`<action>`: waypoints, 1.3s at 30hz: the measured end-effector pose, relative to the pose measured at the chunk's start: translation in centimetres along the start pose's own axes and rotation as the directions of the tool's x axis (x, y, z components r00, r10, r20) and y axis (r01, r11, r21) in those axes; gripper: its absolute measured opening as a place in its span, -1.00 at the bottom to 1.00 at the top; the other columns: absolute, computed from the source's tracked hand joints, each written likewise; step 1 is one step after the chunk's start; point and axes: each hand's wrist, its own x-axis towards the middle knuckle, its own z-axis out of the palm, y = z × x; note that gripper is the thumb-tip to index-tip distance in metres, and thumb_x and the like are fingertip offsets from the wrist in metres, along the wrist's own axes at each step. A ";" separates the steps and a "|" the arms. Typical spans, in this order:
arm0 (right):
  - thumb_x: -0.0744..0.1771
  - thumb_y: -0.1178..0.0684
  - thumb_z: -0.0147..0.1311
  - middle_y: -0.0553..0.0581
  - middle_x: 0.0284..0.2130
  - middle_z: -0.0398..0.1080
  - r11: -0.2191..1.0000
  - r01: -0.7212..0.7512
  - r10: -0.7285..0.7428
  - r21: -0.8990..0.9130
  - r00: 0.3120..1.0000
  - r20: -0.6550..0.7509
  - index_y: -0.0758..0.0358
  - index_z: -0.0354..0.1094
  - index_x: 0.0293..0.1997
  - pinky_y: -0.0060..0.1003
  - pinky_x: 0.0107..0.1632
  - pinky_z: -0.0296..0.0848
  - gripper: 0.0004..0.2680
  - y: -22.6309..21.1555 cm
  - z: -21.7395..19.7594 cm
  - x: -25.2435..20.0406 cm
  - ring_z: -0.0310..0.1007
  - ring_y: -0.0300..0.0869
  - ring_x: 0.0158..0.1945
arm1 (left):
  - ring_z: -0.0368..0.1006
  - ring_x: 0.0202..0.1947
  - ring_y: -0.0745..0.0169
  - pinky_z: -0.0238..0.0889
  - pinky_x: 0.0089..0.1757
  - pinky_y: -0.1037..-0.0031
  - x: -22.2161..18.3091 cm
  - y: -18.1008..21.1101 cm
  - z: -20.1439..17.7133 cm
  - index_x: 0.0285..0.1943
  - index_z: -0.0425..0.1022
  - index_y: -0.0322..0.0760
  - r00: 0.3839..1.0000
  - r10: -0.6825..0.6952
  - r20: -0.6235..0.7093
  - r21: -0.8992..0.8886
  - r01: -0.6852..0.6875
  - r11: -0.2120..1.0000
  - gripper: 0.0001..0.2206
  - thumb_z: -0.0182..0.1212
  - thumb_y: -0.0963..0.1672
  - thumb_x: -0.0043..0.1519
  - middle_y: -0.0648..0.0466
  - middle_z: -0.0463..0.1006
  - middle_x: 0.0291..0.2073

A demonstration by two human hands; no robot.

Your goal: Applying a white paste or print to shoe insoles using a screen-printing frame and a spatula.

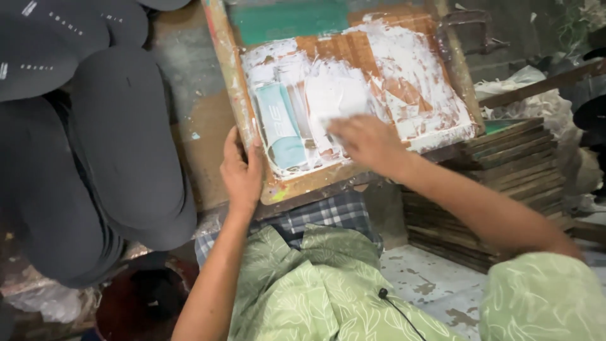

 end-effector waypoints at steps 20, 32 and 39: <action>0.30 0.23 0.09 0.24 -0.04 0.50 0.995 0.093 -0.090 0.017 0.983 -0.161 0.30 0.38 0.18 -0.05 0.15 0.44 -0.70 5.2 -1.7 -6.0 0.50 0.06 0.01 | 0.55 -0.14 0.23 0.41 -0.06 0.40 0.4 -0.5 0.1 0.35 0.36 -0.46 1.000 -0.014 0.024 0.124 0.010 0.992 -0.53 0.23 -0.05 0.35 -0.11 0.64 -0.08; 0.27 0.22 0.12 0.23 0.03 0.50 0.969 -0.053 0.161 0.240 0.874 -0.458 0.30 0.39 0.11 0.02 0.28 0.34 -0.72 3.2 0.5 -7.5 0.47 0.08 0.14 | 0.41 0.10 -0.34 0.25 0.08 0.13 -2.6 3.7 -1.3 0.42 0.32 -0.47 0.994 -0.058 0.089 0.566 -0.003 0.824 -0.39 0.31 -0.02 0.25 -0.35 0.51 0.07; 0.35 0.30 0.00 0.27 0.14 0.44 0.896 -0.078 0.389 0.438 0.613 -0.688 0.32 0.35 0.14 -0.02 0.39 0.28 -0.76 3.6 2.7 -6.3 0.40 0.13 0.28 | 0.33 0.28 -0.34 0.22 0.21 0.10 7.8 11.9 4.1 0.30 0.37 -0.45 0.832 0.427 0.354 0.482 -0.554 0.679 -0.42 0.47 -0.06 0.16 -0.31 0.41 0.32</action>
